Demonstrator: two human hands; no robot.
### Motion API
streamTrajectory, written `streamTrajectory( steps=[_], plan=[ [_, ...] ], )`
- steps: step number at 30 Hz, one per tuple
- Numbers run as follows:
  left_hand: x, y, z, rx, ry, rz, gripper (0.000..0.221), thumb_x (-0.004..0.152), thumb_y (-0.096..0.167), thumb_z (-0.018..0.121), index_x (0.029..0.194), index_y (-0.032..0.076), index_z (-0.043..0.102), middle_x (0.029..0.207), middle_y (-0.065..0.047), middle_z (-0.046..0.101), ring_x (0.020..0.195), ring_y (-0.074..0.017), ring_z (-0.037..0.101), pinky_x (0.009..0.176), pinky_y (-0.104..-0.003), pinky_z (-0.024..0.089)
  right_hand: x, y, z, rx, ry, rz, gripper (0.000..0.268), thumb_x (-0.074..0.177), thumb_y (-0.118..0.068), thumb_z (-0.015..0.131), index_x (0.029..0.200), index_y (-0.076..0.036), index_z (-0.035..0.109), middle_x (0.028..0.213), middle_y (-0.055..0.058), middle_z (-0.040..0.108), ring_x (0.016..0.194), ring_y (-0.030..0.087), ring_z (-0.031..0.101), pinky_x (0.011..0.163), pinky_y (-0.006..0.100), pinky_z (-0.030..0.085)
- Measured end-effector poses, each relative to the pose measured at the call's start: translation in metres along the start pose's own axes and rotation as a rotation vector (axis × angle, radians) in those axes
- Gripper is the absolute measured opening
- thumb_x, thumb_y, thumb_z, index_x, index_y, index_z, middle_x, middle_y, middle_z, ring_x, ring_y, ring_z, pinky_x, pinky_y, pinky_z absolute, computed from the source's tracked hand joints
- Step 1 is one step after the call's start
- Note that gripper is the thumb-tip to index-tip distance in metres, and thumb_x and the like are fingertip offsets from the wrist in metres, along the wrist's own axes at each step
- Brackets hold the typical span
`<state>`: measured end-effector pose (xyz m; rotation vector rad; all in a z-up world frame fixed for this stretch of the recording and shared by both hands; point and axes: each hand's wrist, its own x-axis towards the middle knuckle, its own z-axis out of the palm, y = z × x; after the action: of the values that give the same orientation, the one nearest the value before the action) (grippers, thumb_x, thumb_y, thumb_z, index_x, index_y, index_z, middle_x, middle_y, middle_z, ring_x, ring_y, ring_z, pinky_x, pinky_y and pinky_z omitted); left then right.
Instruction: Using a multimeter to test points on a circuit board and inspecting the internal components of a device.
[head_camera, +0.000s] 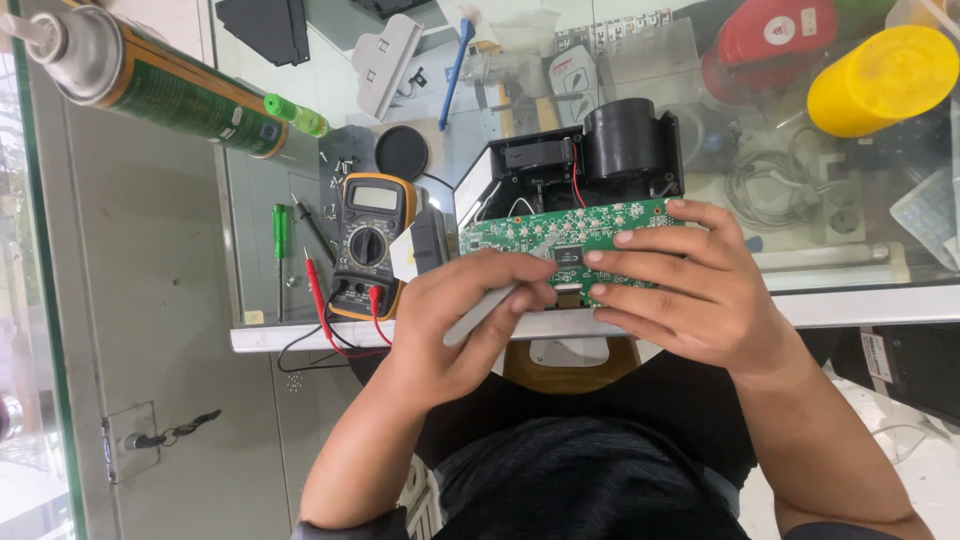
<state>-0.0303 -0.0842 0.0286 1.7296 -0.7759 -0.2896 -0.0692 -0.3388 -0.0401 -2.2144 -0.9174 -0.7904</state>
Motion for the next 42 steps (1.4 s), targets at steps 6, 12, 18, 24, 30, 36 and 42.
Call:
streamTrajectory(
  steps=[6,12,18,24,30,36,42],
  plan=[
    [0.02,-0.007,0.003,0.164,-0.141,0.149,0.02,0.107,0.021,0.053,0.11,0.006,0.067,0.092,-0.005,0.071,0.077,-0.0229,0.068,0.074,-0.031,0.054,-0.001,0.001,0.001,0.005,0.013,-0.007,0.012,0.095,-0.022,0.082,0.102,-0.013,0.077,0.118,0.005,0.075,0.111,0.025,0.067,0.11,0.048,0.04],
    [0.018,-0.013,0.006,0.292,-0.141,0.132,0.02,0.109,0.018,0.049,0.121,0.005,0.059,0.111,-0.007,0.073,0.093,-0.0261,0.075,0.083,-0.035,0.059,0.0,0.002,0.0,0.011,0.011,-0.01,0.013,0.095,-0.022,0.083,0.101,-0.013,0.077,0.116,0.005,0.076,0.111,0.025,0.067,0.11,0.048,0.04],
    [0.018,-0.023,0.011,0.345,-0.137,0.223,0.013,0.109,0.013,0.049,0.109,0.005,0.059,0.095,-0.005,0.07,0.08,-0.0268,0.069,0.075,-0.037,0.055,0.001,0.003,0.001,0.007,0.029,-0.013,0.014,0.095,-0.022,0.084,0.101,-0.011,0.077,0.115,0.004,0.076,0.111,0.023,0.067,0.11,0.047,0.04],
    [0.019,-0.023,0.013,0.363,-0.13,0.24,0.012,0.109,0.014,0.05,0.108,0.006,0.059,0.095,-0.004,0.069,0.077,-0.0264,0.068,0.071,-0.037,0.054,0.0,0.004,0.001,0.007,0.033,-0.014,0.014,0.095,-0.021,0.085,0.102,-0.012,0.078,0.116,0.004,0.076,0.111,0.023,0.067,0.11,0.047,0.04],
    [0.02,-0.02,0.012,0.364,-0.134,0.233,0.01,0.109,0.012,0.051,0.108,0.005,0.058,0.094,-0.005,0.069,0.078,-0.0263,0.069,0.071,-0.036,0.055,-0.001,0.004,0.002,0.006,0.037,-0.014,0.014,0.095,-0.022,0.085,0.102,-0.013,0.078,0.117,0.004,0.076,0.112,0.023,0.066,0.11,0.047,0.041],
    [0.018,-0.024,0.014,0.419,-0.134,0.256,0.01,0.108,0.013,0.053,0.107,0.005,0.059,0.093,-0.006,0.069,0.078,-0.0275,0.068,0.071,-0.037,0.055,0.0,0.003,0.0,0.01,0.029,-0.006,0.014,0.095,-0.022,0.085,0.102,-0.012,0.078,0.117,0.004,0.076,0.111,0.023,0.067,0.11,0.046,0.04],
    [0.021,-0.023,0.015,0.404,-0.136,0.311,0.01,0.108,0.011,0.053,0.104,0.003,0.059,0.091,-0.008,0.068,0.076,-0.0291,0.067,0.069,-0.038,0.055,0.0,0.003,0.001,0.012,0.034,0.004,0.013,0.095,-0.022,0.085,0.1,-0.012,0.078,0.115,0.003,0.077,0.11,0.023,0.067,0.109,0.044,0.039]
  ],
)
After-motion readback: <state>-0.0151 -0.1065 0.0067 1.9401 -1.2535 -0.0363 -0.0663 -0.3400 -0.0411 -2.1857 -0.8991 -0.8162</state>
